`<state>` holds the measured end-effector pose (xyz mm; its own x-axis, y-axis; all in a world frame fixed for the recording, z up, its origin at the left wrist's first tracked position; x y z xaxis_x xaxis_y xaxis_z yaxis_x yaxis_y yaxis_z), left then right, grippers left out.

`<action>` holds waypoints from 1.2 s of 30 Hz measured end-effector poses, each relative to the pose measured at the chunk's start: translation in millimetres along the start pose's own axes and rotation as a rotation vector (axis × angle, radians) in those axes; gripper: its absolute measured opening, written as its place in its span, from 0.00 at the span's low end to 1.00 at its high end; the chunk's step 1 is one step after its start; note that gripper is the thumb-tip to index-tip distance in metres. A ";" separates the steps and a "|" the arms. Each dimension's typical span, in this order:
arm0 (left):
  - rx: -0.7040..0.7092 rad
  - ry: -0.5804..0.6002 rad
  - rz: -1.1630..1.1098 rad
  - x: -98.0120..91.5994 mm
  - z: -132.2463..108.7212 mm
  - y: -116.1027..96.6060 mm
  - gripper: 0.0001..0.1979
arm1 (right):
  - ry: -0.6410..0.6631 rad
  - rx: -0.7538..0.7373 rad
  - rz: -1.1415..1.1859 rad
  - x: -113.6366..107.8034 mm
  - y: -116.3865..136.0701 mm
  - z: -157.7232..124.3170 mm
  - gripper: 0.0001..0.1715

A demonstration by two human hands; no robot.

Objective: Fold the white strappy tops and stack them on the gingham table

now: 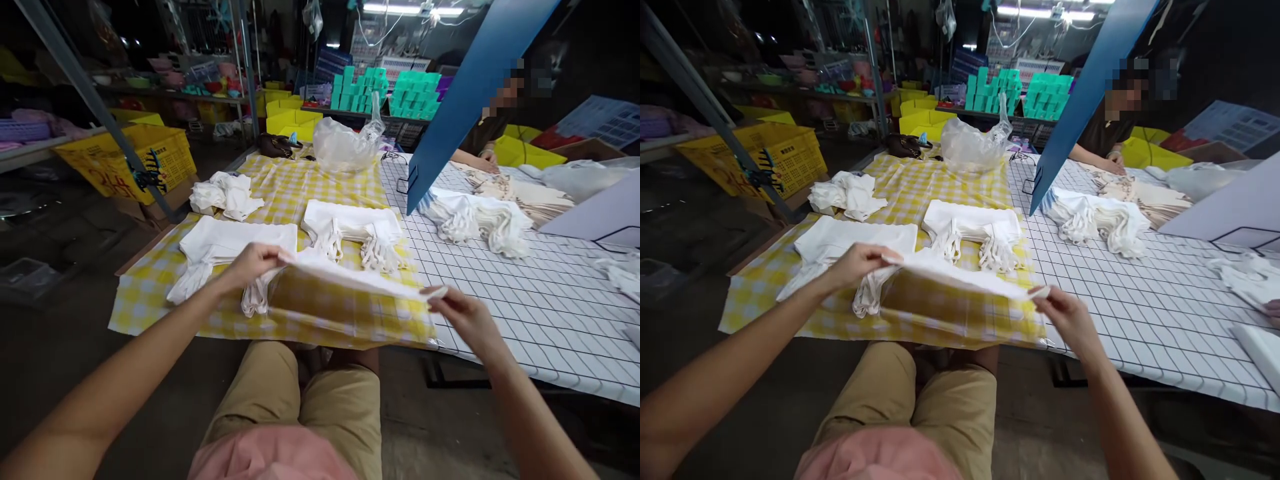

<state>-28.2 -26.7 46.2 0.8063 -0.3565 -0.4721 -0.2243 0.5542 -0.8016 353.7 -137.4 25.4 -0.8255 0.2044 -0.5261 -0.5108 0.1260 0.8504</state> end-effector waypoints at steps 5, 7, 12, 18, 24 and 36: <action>0.062 0.260 0.233 36.8 -76.6 25.6 0.15 | 0.138 -0.045 -0.095 27.4 -51.0 -44.7 0.11; 0.119 0.302 0.330 44.6 -90.4 29.3 0.14 | 0.134 -0.045 -0.145 30.0 -58.4 -53.0 0.10; 0.249 0.304 0.468 50.0 -101.2 33.7 0.12 | 0.116 -0.096 -0.266 28.7 -64.3 -58.6 0.09; 0.270 0.301 0.491 51.6 -105.1 34.5 0.12 | 0.103 -0.119 -0.306 29.6 -69.0 -59.8 0.09; 0.201 0.182 0.316 41.7 -92.2 10.9 0.14 | 0.015 -0.070 -0.170 24.3 -45.5 -62.8 0.11; -0.175 -0.205 -0.089 -15.7 -30.2 -52.2 0.11 | -0.392 0.050 0.315 -19.8 45.6 -51.9 0.10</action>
<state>-45.7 -72.7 84.4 0.9168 -0.2289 -0.3273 -0.2245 0.3824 -0.8963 334.3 -186.1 74.5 -0.7804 0.5882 -0.2122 -0.2311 0.0440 0.9719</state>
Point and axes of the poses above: each hand's wrist, its own z-axis towards the middle knuckle, its own x-axis out of the palm, y = z × x, the point moved 2 cm from there along z, towards the middle knuckle, and after that the axes turned 10 degrees about x, right-handed, at the moved point
